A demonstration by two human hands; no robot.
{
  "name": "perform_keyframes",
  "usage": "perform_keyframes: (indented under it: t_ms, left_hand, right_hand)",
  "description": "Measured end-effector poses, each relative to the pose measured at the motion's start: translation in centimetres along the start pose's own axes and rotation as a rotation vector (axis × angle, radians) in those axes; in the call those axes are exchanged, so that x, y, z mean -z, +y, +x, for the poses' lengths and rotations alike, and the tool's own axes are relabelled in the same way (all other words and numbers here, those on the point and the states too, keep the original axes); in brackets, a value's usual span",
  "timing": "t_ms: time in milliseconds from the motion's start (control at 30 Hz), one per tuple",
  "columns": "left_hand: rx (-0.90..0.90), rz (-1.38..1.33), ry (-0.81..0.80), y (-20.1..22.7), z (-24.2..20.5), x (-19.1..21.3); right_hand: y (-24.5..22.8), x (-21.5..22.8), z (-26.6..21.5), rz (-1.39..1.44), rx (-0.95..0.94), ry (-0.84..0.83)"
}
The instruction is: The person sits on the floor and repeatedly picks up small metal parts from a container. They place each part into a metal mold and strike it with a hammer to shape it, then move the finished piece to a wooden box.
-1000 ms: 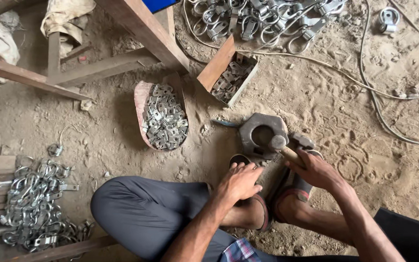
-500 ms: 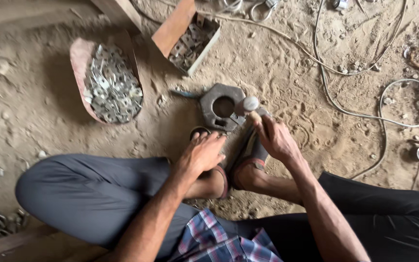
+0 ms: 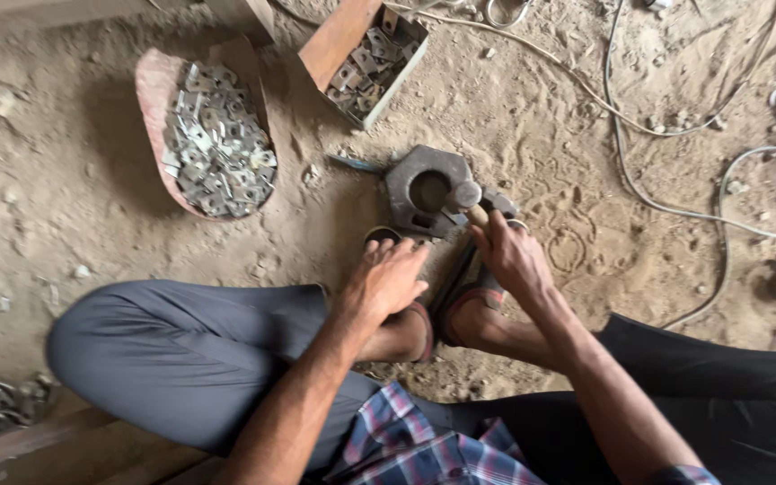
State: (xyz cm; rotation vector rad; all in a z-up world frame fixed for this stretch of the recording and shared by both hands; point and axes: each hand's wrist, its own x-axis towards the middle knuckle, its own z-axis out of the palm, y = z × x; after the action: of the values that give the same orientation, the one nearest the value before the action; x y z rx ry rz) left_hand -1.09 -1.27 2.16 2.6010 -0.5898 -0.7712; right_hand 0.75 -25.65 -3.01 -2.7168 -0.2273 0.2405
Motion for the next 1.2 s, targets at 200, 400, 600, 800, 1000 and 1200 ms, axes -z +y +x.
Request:
perform_keyframes:
  t_ms: [200,400,600,800,1000,1200]
  left_hand:
    - [-0.039,-0.032,-0.016,0.2,-0.7,0.4]
    - [0.052,0.043,-0.207,1.2,0.8,1.2]
    - [-0.037,0.026,-0.128,0.7,0.2,0.1]
    - [0.037,0.013,-0.189,1.1,0.9,0.0]
    - [0.02,0.005,-0.143,0.7,1.2,-1.1]
    - [0.03,-0.016,-0.146,0.5,0.9,-0.8]
  right_hand:
    - [0.2,-0.2,-0.5,0.177,-0.127,0.02]
    - [1.0,0.2,-0.4,0.273,-0.116,-0.019]
    - [1.4,-1.8,0.6,0.207,-0.189,-0.001]
    - [1.3,-0.2,0.0,0.273,-0.09,0.012]
    - [0.5,1.0,-0.1,0.37,-0.06,0.046]
    - [-0.1,0.3,-0.6,0.205,0.005,0.001]
